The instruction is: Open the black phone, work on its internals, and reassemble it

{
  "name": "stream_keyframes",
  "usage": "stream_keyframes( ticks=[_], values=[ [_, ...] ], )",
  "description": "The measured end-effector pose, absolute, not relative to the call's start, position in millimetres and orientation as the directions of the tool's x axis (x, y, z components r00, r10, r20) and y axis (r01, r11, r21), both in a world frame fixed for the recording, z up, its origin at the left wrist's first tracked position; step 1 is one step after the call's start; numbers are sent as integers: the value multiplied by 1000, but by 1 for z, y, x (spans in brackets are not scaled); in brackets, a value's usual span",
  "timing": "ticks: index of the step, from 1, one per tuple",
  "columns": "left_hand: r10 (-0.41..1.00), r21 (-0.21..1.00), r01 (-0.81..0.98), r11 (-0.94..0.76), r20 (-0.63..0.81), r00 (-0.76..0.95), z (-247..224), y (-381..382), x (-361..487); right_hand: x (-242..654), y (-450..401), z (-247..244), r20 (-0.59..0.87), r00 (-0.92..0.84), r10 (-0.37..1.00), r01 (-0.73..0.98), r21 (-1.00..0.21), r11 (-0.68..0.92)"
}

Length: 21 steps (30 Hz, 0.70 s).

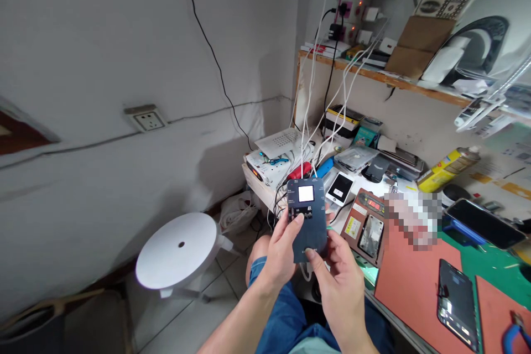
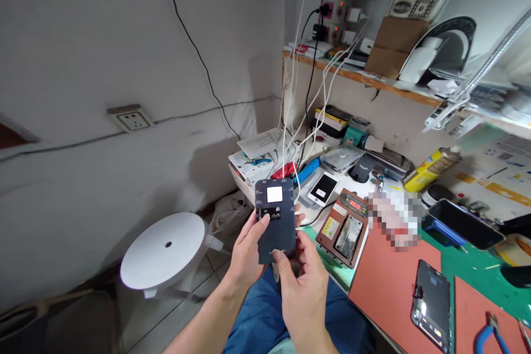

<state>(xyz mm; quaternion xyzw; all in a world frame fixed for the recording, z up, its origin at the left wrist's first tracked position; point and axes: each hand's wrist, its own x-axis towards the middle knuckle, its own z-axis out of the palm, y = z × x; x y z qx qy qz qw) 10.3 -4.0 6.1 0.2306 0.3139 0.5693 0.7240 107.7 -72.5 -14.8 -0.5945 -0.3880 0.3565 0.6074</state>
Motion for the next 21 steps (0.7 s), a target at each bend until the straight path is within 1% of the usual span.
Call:
stream_keyframes(
  ticks=[4,10,14,21],
  values=[
    [968,704,-666,246,-215,130,7,-4,10,107,-73,-17,40,439,898,18,-999,36],
    [967,692,-676,254,-179,180,9,-4,10,106,-73,-17,42,432,901,14,-999,40],
    [969,712,-658,245,-158,190,11,-4,10,106,-74,-19,40,429,902,9,-999,40],
    [969,722,-649,241,-148,196,10,-4,9,105,-74,-16,84,432,898,56,-996,67]
  ],
)
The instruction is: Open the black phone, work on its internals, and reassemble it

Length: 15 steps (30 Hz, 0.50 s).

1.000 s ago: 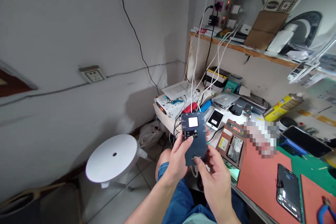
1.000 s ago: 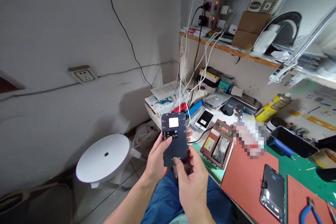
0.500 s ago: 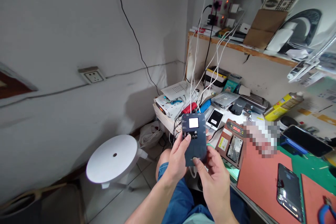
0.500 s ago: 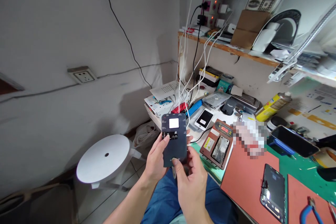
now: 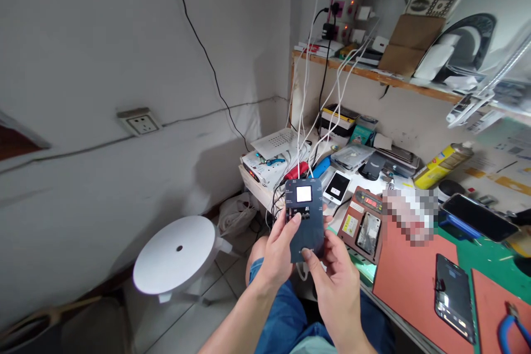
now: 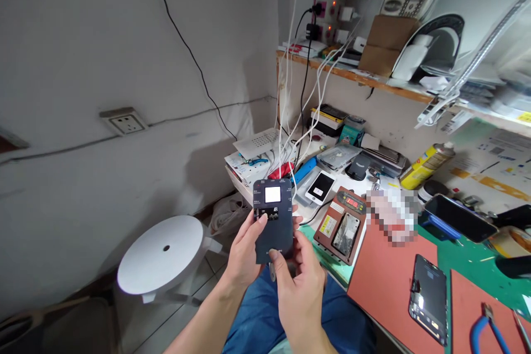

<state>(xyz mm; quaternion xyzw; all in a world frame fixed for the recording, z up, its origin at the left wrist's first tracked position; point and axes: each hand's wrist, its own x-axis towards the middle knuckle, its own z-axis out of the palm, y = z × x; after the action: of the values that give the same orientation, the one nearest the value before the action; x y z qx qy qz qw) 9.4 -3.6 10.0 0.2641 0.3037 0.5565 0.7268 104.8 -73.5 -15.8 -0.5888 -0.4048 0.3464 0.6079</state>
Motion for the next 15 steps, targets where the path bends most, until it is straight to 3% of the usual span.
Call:
stream_keyframes(
  ticks=[15],
  values=[
    [970,720,-651,240,-163,178,11,-3,9,106,-73,-19,76,412,908,68,-996,53]
  ],
)
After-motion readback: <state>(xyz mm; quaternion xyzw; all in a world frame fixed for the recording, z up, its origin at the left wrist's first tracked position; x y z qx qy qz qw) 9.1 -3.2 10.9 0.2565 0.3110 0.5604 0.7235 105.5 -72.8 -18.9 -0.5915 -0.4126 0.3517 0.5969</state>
